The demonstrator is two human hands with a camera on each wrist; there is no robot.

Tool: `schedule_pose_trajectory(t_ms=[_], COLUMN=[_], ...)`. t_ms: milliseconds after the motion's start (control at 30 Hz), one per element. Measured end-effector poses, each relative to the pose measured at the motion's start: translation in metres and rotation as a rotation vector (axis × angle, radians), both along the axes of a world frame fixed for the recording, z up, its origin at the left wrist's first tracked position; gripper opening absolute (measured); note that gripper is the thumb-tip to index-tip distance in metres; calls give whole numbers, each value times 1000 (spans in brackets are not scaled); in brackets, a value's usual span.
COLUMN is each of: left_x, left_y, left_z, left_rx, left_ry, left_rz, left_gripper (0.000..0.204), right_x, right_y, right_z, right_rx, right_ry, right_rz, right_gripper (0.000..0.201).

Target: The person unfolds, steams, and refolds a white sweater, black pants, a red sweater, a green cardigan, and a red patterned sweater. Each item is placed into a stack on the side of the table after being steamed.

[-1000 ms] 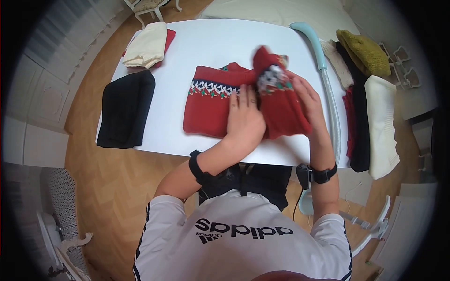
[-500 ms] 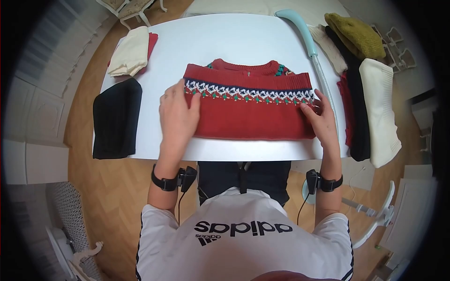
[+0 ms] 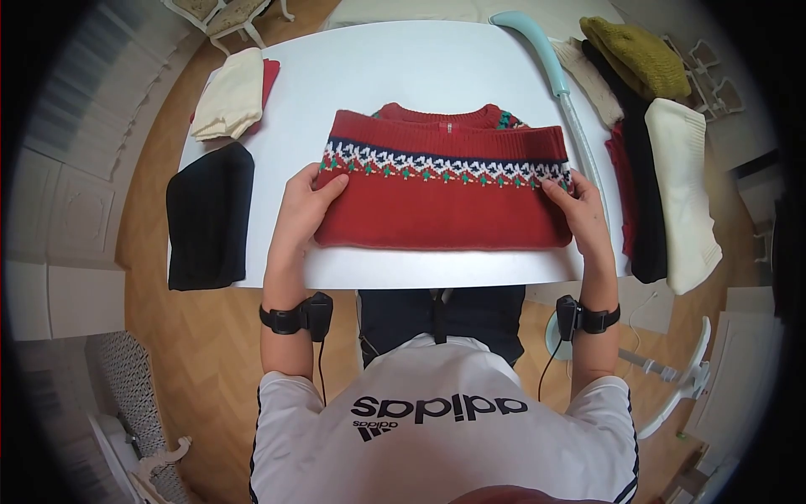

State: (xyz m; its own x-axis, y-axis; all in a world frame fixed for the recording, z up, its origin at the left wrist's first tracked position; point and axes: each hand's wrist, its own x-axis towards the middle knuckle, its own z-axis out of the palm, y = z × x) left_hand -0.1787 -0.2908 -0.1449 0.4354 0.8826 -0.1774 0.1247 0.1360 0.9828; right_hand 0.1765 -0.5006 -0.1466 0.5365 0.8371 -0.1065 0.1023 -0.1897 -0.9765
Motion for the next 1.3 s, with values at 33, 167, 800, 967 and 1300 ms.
schedule_pose_trajectory(t_ms=[33,167,800,967,1300], left_x=[1,1,28,76,29], left_y=[2,15,22,-24,-103], left_z=[-2,-12,78,130,83], left_rx=[27,121,-545,174,833], left_ry=[53,247,-365,19,489], left_rz=[13,30,-267,-291,-237], left_gripper=[26,35,48,55,94], right_x=[1,11,-35,-82,-70], right_y=[0,-1,22,38,33], right_z=[-4,-11,14,12,-5], right_rx=[1,-60,38,105,138], right_ry=[0,-144,530,567,242], right_rz=[-2,-41,140,150,21], right_gripper=[28,36,44,41,42])
